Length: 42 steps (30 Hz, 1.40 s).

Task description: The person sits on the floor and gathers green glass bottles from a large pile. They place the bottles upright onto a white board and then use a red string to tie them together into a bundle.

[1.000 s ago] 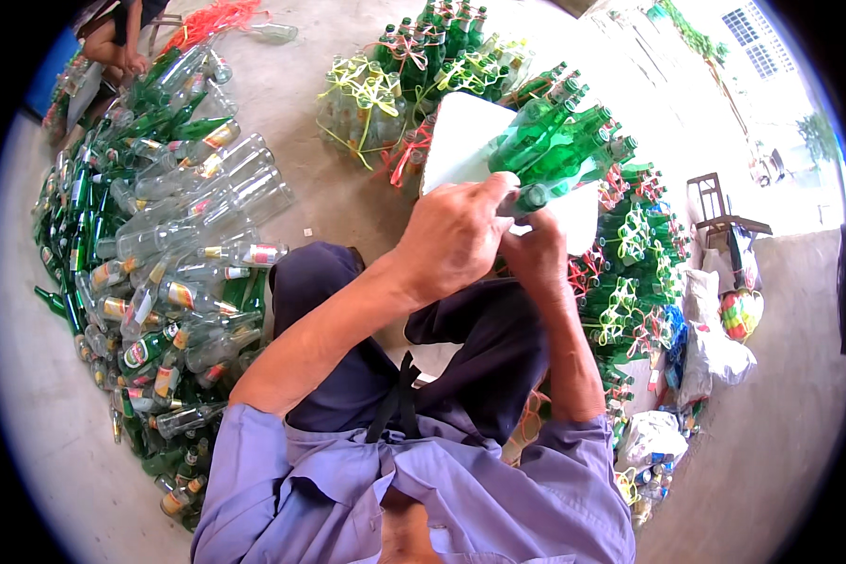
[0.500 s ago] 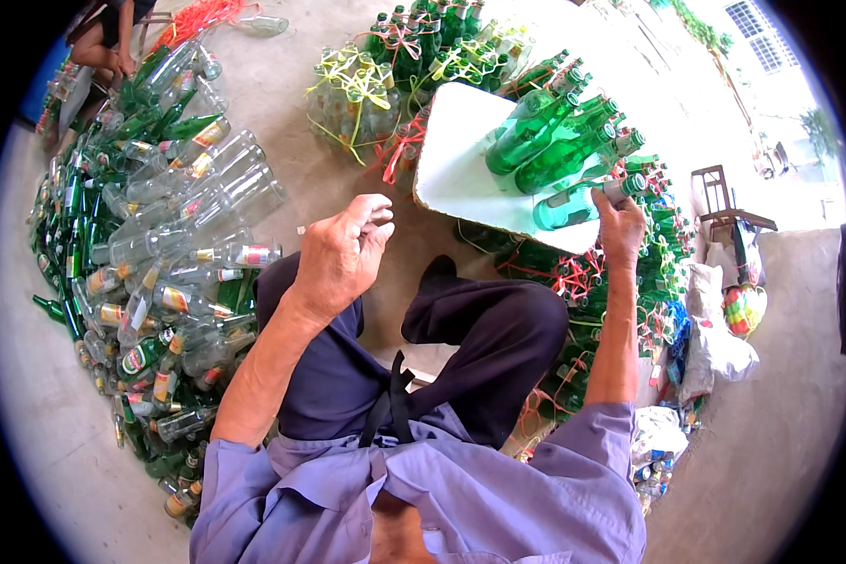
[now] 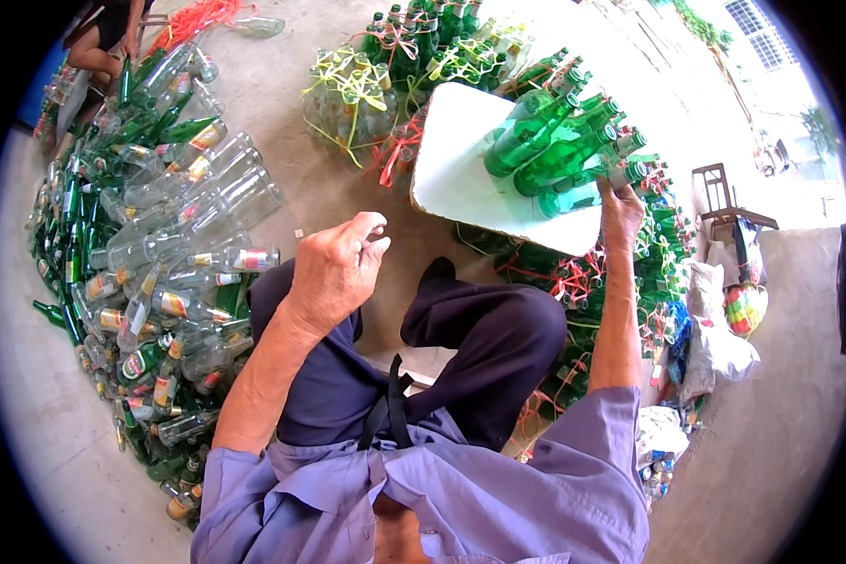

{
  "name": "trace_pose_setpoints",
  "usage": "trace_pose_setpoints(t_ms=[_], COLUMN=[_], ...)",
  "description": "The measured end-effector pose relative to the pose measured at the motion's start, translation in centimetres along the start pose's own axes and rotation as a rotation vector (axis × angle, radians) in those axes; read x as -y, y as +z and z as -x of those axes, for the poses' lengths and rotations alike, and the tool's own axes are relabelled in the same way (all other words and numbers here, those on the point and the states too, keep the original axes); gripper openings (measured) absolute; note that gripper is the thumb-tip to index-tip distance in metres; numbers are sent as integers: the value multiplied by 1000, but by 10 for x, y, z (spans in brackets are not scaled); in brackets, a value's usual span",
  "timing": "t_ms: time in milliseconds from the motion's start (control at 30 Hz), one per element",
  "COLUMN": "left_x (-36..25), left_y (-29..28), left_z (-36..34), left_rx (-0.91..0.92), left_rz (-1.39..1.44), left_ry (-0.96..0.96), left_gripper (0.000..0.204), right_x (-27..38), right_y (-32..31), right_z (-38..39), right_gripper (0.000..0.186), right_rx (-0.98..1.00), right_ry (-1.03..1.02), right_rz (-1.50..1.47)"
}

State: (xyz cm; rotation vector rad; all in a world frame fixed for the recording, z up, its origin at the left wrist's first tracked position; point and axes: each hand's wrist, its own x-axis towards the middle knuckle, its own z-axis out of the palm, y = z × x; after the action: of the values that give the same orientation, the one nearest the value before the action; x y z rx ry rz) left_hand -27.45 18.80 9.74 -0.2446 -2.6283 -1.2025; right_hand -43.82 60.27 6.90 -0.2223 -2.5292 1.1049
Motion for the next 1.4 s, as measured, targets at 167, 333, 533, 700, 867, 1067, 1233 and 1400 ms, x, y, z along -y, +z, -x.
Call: trace_pose_setpoints(t_ms=[167, 333, 533, 700, 867, 1067, 1233, 1400], left_x=[-1, 11, 22, 79, 218, 316, 354, 365], left_y=[-1, -7, -41, -94, -125, -208, -244, -248], left_z=[-1, 6, 25, 78, 203, 305, 337, 336], left_rx=[-49, -112, -310, -462, -315, 75, 505, 631], left_rz=[29, 28, 184, 29, -402, -923, -1116, -1179], left_ry=[19, 66, 48, -208, -497, -625, -832, -855], left_gripper=[19, 17, 12, 11, 16, 35, 44, 44], right_x=[-16, -41, -29, -20, -15, -9, -11, -17], right_y=[4, 13, 24, 28, 38, 43, 40, 44], right_z=[4, 55, 102, 97, 97, 92, 85, 78], right_gripper=[44, 64, 47, 38, 41, 41, 42, 45], right_rx=[35, 124, 530, 739, 788, 785, 798, 793], right_ry=[13, 309, 546, 409, 539, 593, 610, 647], right_rz=[65, -352, -305, -128, -145, -118, -127, -121])
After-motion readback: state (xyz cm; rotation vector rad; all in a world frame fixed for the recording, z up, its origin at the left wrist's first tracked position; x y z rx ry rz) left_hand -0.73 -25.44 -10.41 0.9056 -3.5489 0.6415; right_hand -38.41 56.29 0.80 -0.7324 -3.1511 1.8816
